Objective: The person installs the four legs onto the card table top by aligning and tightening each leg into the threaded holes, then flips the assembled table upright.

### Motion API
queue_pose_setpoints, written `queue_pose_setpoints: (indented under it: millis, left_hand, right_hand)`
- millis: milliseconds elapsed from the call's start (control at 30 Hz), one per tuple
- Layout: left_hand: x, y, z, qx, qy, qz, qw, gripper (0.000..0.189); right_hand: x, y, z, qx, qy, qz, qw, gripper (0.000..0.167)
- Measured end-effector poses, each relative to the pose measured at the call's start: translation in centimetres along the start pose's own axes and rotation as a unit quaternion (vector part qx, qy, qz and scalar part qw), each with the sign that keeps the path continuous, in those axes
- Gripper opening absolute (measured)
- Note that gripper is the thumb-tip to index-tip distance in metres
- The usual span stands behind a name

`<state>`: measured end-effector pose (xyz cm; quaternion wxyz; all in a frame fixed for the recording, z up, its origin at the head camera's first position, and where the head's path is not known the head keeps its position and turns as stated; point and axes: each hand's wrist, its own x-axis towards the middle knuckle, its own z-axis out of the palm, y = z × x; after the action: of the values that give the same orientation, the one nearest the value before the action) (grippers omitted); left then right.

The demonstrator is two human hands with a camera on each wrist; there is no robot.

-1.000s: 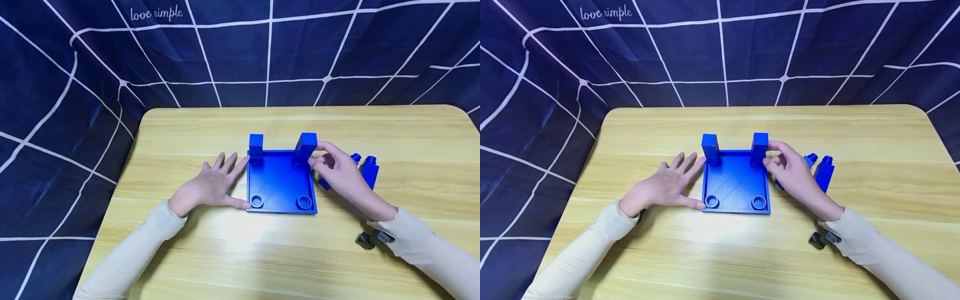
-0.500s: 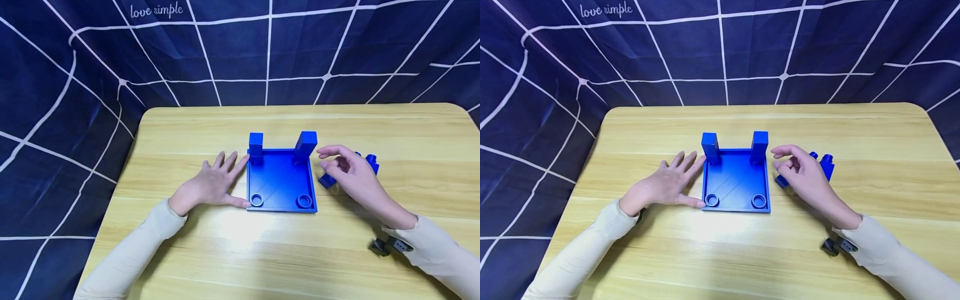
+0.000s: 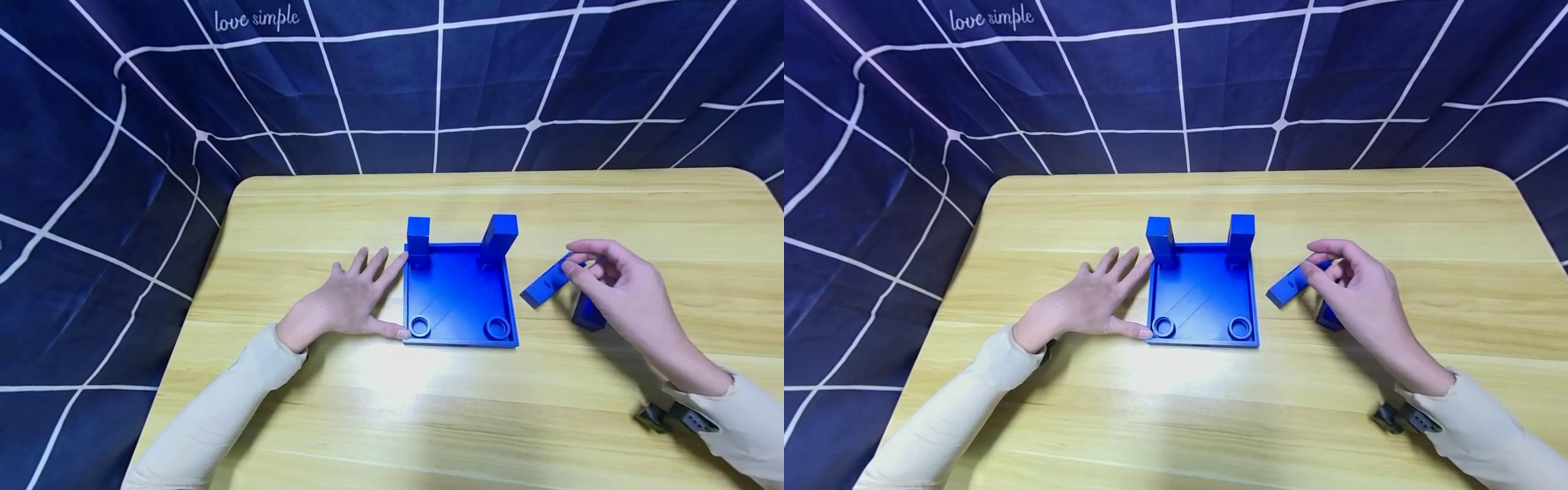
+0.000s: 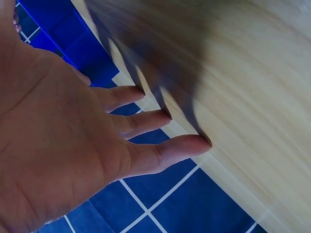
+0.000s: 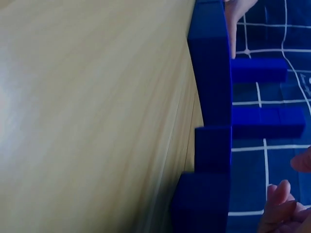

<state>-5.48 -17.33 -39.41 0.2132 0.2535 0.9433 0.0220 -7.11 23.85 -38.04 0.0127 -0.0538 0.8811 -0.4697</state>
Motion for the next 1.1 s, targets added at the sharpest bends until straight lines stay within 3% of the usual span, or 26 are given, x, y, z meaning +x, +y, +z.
queue_pose_setpoints:
  millis: [333,633,800,1100]
  left_hand:
    - [0.0,0.1,0.1,-0.002,-0.006,-0.007,1.0000,0.131]
    - [0.0,0.2,0.0,-0.001,-0.004,-0.006,1.0000,0.131]
    - [0.1,0.1,0.0,-0.003,-0.005,-0.006,1.0000,0.130]
    - [0.1,0.0,-0.2,-0.001,-0.013,-0.007,0.9999,0.131]
  right_hand:
    - [-1.0,2.1,-1.9,0.013,0.029,0.054,0.9980,0.039]
    - [-0.9,4.0,-3.0,0.070,-0.002,0.121,0.9902,0.061]
    - [-1.1,5.0,-3.1,0.041,-0.026,0.128,0.9906,0.070]
    - [-0.5,5.5,-3.3,-0.035,-0.097,0.095,0.9902,0.092]
